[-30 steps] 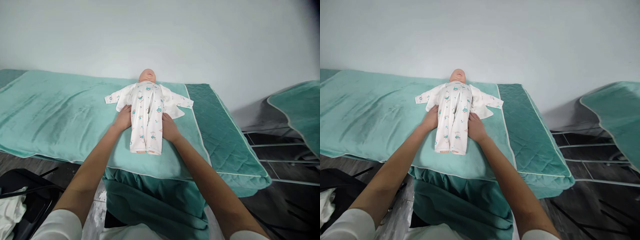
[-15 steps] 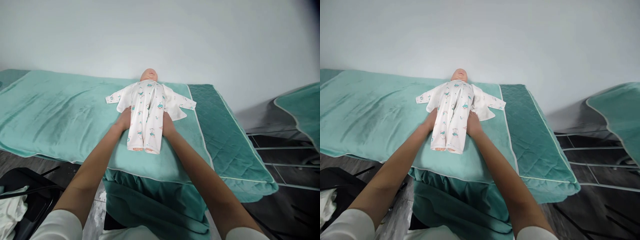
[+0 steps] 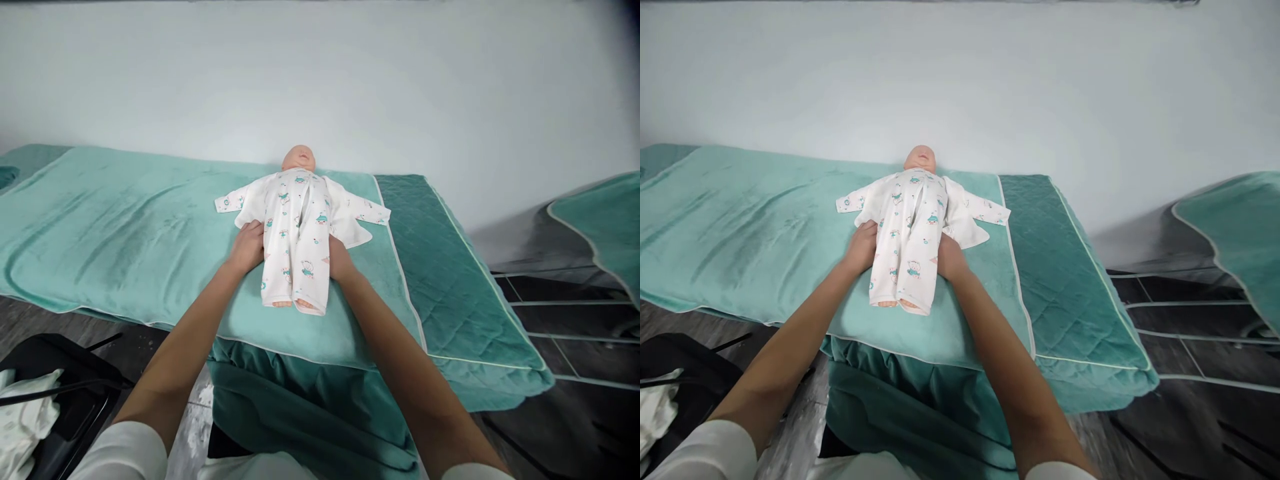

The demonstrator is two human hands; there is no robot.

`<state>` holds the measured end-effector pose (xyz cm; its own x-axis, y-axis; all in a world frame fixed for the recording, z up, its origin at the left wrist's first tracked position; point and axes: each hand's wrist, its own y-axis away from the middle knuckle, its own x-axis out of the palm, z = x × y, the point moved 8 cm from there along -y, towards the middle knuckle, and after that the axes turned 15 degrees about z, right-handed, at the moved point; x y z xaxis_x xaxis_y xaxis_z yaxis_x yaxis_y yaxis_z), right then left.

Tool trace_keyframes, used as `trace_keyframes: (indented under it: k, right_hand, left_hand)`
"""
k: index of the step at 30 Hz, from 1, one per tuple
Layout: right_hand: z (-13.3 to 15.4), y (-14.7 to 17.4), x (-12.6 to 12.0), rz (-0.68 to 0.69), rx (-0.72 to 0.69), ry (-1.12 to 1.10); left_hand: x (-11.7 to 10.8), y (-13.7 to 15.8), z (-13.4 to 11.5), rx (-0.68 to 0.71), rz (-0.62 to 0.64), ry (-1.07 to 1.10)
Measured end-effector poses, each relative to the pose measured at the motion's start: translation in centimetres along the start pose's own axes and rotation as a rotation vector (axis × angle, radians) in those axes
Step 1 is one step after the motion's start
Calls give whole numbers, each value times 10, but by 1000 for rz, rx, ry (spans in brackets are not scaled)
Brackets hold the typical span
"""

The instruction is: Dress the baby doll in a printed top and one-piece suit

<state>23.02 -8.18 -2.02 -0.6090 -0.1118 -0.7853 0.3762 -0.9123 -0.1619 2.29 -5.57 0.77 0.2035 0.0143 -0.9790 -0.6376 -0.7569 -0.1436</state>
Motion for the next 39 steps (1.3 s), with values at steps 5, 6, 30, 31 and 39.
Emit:
trace_keyframes:
  k: [5, 6, 30, 31, 39]
  right_hand:
    - [4, 5, -2, 7, 52, 70]
    - [5, 8, -3, -2, 48, 88]
    - [-81, 39, -72, -337, 531, 297]
    - [-84, 39, -73, -323, 575, 330]
    - [-109, 40, -84, -191, 846, 71]
  left_hand:
    - [1, 28, -5, 58, -80, -74]
    - [2, 31, -6, 59, -79, -78]
    - [-3, 32, 74, -702, -228, 237]
    - [-3, 32, 76, -753, -217, 220]
    - [-3, 31, 85, -899, -210, 155]
